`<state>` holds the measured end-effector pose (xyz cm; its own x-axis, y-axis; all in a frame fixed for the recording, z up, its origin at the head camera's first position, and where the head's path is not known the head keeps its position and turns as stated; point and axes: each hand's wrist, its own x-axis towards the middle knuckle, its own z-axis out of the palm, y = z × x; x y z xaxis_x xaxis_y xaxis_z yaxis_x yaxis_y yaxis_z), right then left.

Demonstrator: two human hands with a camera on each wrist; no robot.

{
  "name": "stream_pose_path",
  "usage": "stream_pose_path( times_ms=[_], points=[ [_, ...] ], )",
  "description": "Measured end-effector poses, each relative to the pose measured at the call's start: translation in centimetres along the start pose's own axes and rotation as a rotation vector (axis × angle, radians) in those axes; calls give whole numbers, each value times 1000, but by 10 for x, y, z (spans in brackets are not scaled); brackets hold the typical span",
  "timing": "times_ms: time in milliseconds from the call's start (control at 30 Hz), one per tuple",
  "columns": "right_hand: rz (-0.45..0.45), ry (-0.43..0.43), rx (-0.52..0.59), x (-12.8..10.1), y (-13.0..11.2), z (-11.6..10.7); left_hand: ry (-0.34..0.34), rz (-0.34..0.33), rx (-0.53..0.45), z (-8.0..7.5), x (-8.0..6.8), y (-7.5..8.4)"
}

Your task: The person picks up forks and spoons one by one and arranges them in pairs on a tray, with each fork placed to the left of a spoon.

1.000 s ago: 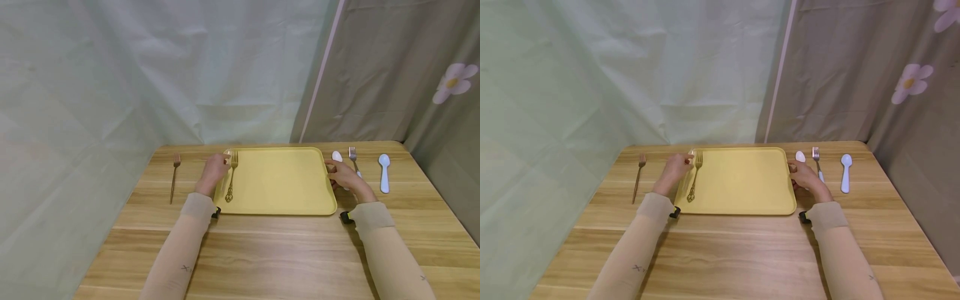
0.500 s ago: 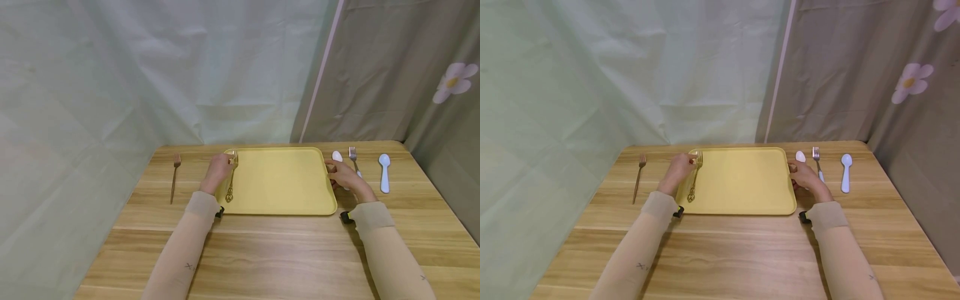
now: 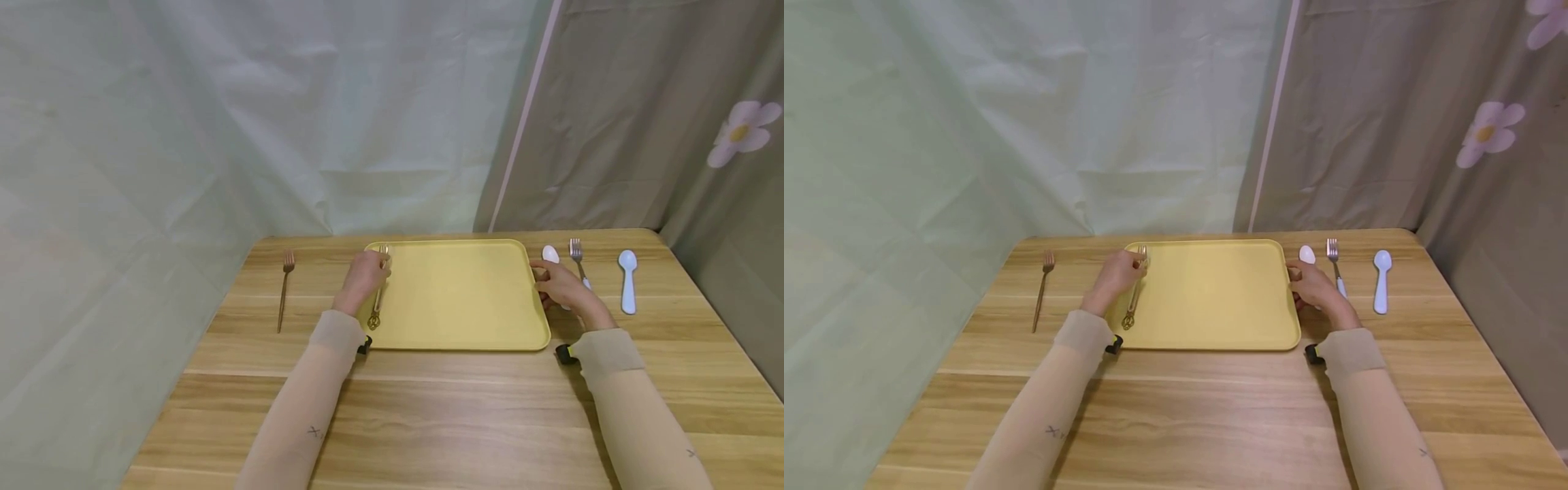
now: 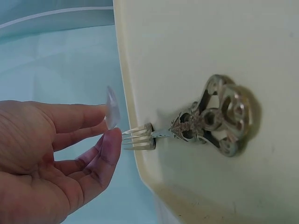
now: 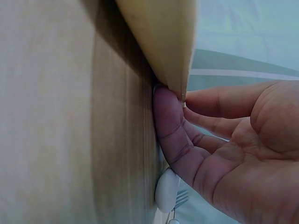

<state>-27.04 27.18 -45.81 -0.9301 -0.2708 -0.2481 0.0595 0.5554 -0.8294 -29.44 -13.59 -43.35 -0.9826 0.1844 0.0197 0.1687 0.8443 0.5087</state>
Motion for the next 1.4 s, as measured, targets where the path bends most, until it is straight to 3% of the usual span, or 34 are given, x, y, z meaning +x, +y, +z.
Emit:
stream_pose_path(
  times_ms=[167, 500, 1400],
  points=[
    [0, -1, -5, 1, 0, 0, -5, -19, -5, 0, 1, 1],
    [-5, -2, 3, 0, -1, 0, -80, -24, 23, 7, 6, 3],
    [-14, -10, 21, -1, -1, -1, -98, -52, -18, 15, 11, 10]
  ],
)
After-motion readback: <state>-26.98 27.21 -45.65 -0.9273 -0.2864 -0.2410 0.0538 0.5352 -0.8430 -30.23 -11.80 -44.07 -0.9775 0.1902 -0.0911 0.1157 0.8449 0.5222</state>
